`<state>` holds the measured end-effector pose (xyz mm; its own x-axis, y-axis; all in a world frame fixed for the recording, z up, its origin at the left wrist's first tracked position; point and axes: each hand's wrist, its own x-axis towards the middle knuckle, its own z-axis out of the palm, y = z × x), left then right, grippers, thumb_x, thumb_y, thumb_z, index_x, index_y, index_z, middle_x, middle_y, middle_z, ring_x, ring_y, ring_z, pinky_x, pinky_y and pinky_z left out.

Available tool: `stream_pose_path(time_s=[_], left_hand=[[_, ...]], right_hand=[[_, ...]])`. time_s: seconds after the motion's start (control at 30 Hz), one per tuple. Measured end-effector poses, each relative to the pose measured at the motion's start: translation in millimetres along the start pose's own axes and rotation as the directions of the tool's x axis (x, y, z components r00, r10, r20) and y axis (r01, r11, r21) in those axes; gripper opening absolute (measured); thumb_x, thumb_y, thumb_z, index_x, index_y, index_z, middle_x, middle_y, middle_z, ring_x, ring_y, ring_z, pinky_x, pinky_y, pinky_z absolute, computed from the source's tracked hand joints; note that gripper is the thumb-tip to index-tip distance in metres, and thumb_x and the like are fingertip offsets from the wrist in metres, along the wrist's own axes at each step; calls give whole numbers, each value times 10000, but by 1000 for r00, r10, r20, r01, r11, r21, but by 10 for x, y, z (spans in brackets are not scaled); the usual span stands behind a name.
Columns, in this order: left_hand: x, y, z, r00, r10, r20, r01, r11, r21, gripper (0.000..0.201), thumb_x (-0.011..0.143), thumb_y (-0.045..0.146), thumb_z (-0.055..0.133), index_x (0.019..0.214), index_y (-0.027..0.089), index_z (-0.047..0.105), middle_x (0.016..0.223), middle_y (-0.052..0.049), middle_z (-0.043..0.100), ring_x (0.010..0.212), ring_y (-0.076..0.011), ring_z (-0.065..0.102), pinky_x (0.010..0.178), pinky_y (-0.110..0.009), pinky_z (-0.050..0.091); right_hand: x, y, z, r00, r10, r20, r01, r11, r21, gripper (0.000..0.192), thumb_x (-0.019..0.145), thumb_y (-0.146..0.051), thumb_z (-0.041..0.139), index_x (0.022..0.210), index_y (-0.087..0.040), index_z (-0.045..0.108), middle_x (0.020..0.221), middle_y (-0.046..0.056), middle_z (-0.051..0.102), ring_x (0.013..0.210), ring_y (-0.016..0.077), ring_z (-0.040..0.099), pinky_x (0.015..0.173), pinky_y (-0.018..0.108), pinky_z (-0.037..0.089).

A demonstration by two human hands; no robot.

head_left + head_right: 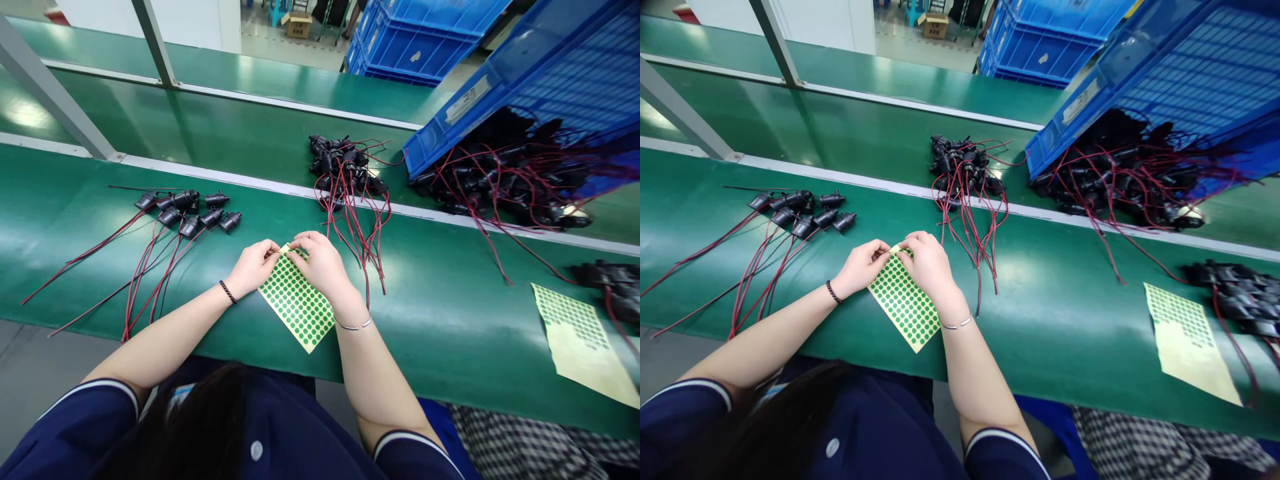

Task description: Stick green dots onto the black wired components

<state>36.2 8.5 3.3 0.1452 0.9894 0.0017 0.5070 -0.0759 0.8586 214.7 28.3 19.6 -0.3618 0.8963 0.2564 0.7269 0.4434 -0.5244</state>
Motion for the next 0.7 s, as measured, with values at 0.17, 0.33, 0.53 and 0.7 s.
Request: stream_pose_path(time_s=[0.17, 0.33, 0.53, 0.7], left_hand=[[10, -14, 10, 999, -12, -33, 10, 999, -42, 95, 869, 217, 551, 840, 192, 638, 771, 3, 698, 703, -141, 629, 672, -256, 479], [41, -54, 16, 997, -44, -60, 40, 997, -60, 92, 863, 225, 557, 817, 192, 629, 764, 5, 697, 691, -137, 624, 659, -248, 471], [37, -112, 52, 999, 20, -40, -18, 999, 42, 139, 894, 219, 512, 811, 192, 621, 775, -21, 684, 727, -167, 623, 687, -286, 467], [22, -152, 117, 991, 136, -8, -134, 982, 130, 133, 893, 203, 519, 933, 179, 644, 894, -65, 687, 882, -216, 627, 842, -362, 495]], right_hand=[[13, -4, 18, 998, -49, -27, 47, 995, -83, 37, 848, -204, 695, 866, -207, 728, 1020, 104, 708, 971, 284, 634, 848, 449, 515], [-22, -51, 17, 988, -149, -41, 144, 985, -100, 57, 864, -211, 683, 835, -226, 730, 1015, 90, 721, 974, 276, 624, 824, 441, 500], [268, 266, -36, 960, 69, -273, -5, 974, 227, 118, 895, -326, 617, 885, -224, 676, 961, 70, 716, 926, 222, 667, 834, 385, 541], [1071, 812, -215, 805, 480, -348, -453, 877, 162, 598, 819, -313, 652, 1362, -139, 472, 1237, 153, 655, 1063, 219, 657, 949, 353, 513]])
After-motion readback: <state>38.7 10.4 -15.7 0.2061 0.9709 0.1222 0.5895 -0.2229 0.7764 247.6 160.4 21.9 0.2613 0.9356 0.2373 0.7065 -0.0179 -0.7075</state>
